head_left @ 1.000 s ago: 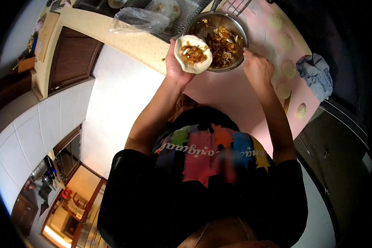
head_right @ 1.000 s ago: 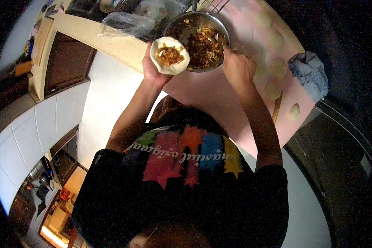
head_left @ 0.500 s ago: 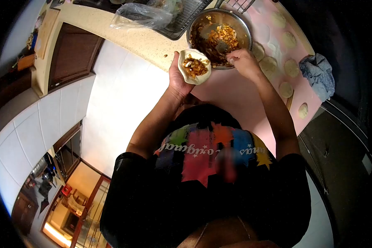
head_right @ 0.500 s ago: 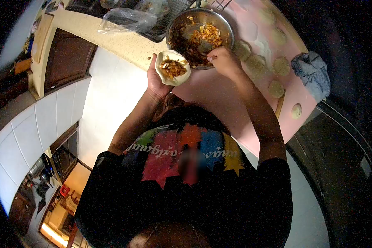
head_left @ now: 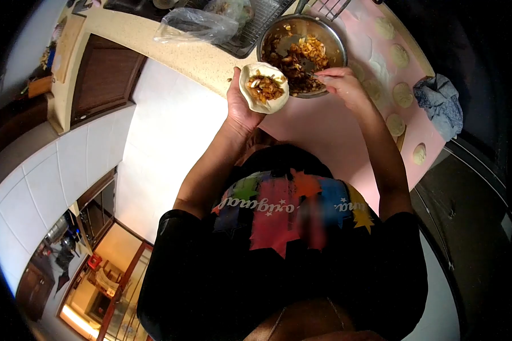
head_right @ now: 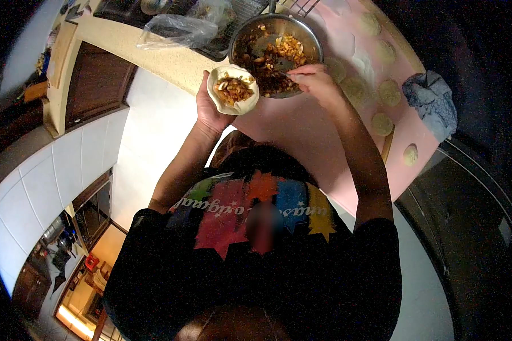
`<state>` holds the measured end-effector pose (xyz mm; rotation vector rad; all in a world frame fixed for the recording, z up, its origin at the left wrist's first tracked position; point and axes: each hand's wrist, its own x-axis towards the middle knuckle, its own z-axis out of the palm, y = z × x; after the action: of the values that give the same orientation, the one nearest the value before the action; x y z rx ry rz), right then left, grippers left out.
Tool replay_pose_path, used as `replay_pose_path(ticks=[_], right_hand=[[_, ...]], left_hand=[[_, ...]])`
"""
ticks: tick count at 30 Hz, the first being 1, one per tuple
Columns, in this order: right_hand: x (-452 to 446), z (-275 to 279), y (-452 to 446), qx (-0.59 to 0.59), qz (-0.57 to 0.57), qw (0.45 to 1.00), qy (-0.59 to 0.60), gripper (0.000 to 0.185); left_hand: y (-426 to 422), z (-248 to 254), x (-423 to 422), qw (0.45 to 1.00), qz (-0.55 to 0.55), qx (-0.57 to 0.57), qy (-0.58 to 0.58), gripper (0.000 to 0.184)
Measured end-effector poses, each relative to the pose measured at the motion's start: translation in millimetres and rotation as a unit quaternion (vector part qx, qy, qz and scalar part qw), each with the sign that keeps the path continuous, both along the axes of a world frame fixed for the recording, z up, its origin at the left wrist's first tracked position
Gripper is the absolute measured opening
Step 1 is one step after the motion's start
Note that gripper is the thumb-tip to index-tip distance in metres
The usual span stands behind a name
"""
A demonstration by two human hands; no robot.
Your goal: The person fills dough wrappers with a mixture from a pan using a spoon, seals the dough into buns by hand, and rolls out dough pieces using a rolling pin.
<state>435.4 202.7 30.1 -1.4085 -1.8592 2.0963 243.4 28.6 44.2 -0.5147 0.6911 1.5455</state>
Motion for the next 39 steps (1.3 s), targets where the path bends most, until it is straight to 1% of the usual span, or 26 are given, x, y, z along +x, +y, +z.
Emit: replay_pose_path(ticks=[2, 6, 8, 9, 12, 13, 15, 17, 18, 19, 20, 21, 22, 24, 25, 27, 28, 30, 32, 34, 36, 37, 39], right_hand=[[2, 7, 2, -0.03, -0.011, 0.999, -0.011, 0.025], [11, 8, 7, -0.03, -0.03, 0.999, -0.005, 0.025], [13, 11, 10, -0.02, -0.061, 0.997, 0.034, 0.026], [14, 16, 3, -0.017, -0.062, 0.997, 0.034, 0.026], [10, 50, -17, 0.022, -0.083, 0.996, 0.037, 0.025], [6, 62, -25, 0.037, -0.086, 0.994, 0.055, 0.024], [1, 80, -34, 0.051, -0.088, 0.992, 0.073, 0.024], [-1, 94, -40, 0.097, -0.068, 0.992, 0.051, 0.024], [-3, 89, -47, 0.099, -0.067, 0.992, 0.05, 0.024], [-5, 78, -56, 0.253, -0.063, 0.964, 0.043, 0.024], [-8, 74, -61, 0.401, -0.057, 0.914, 0.034, 0.024], [-11, 78, -57, 0.538, -0.005, 0.843, 0.015, 0.025], [-13, 78, -54, 0.628, 0.029, 0.778, 0.001, 0.029], [-10, 69, -72, 0.7, 0.062, 0.709, -0.056, 0.031], [-9, 63, -72, 0.7, 0.063, 0.709, -0.056, 0.031], [-8, 50, -69, 0.731, 0.046, 0.681, -0.025, 0.034], [-7, 49, -69, 0.731, 0.046, 0.681, -0.025, 0.034], [-5, 48, -70, 0.737, 0.011, 0.676, 0.008, 0.037], [-6, 55, -71, 0.736, 0.011, 0.677, 0.01, 0.037], [-8, 57, -73, 0.735, 0.011, 0.678, 0.011, 0.037], [-9, 55, -74, 0.753, 0.036, 0.657, 0.008, 0.037], [-10, 55, -75, 0.753, 0.035, 0.657, 0.008, 0.037], [-8, 55, -80, 0.718, 0.031, 0.695, 0.024, 0.037]], left_hand=[[1, 0, -2, 1.0, 0.011, 0.005, -0.001, 0.07], [5, 2, -2, 1.0, 0.013, 0.006, 0.009, 0.07], [9, 6, -1, 1.0, 0.011, 0.004, 0.018, 0.07], [7, 7, 1, 1.0, 0.008, 0.002, 0.028, 0.069], [3, 14, 5, 0.999, 0.0, 0.005, 0.041, 0.069], [2, 12, 3, 0.999, -0.004, 0.039, 0.02, 0.07], [14, 12, 8, 0.999, -0.007, 0.037, 0.018, 0.07], [34, 16, 14, 0.998, -0.003, 0.059, 0.007, 0.071], [41, 22, 16, 0.996, 0.001, 0.085, -0.015, 0.071], [50, 20, 19, 0.995, 0.009, 0.096, -0.013, 0.071], [59, 18, 20, 0.994, 0.016, 0.107, -0.011, 0.072], [70, 20, 20, 0.994, 0.018, 0.105, -0.011, 0.072], [78, 24, 19, 0.994, 0.03, 0.108, -0.017, 0.071], [78, 29, 19, 0.993, 0.039, 0.113, -0.021, 0.071], [79, 31, 19, 0.993, 0.035, 0.112, -0.019, 0.07], [78, 28, 19, 0.993, 0.031, 0.112, -0.017, 0.068], [77, 24, 19, 0.992, 0.036, 0.115, -0.027, 0.067], [75, 20, 18, 0.992, 0.041, 0.118, -0.035, 0.065], [75, 20, 15, 0.991, 0.023, 0.132, -0.006, 0.064], [76, 22, 16, 0.991, 0.02, 0.136, 0.001, 0.064], [75, 23, 16, 0.99, 0.016, 0.14, 0.007, 0.065], [76, 21, 15, 0.989, 0.025, 0.144, -0.01, 0.065], [76, 18, 16, 0.988, 0.037, 0.15, -0.029, 0.069]])
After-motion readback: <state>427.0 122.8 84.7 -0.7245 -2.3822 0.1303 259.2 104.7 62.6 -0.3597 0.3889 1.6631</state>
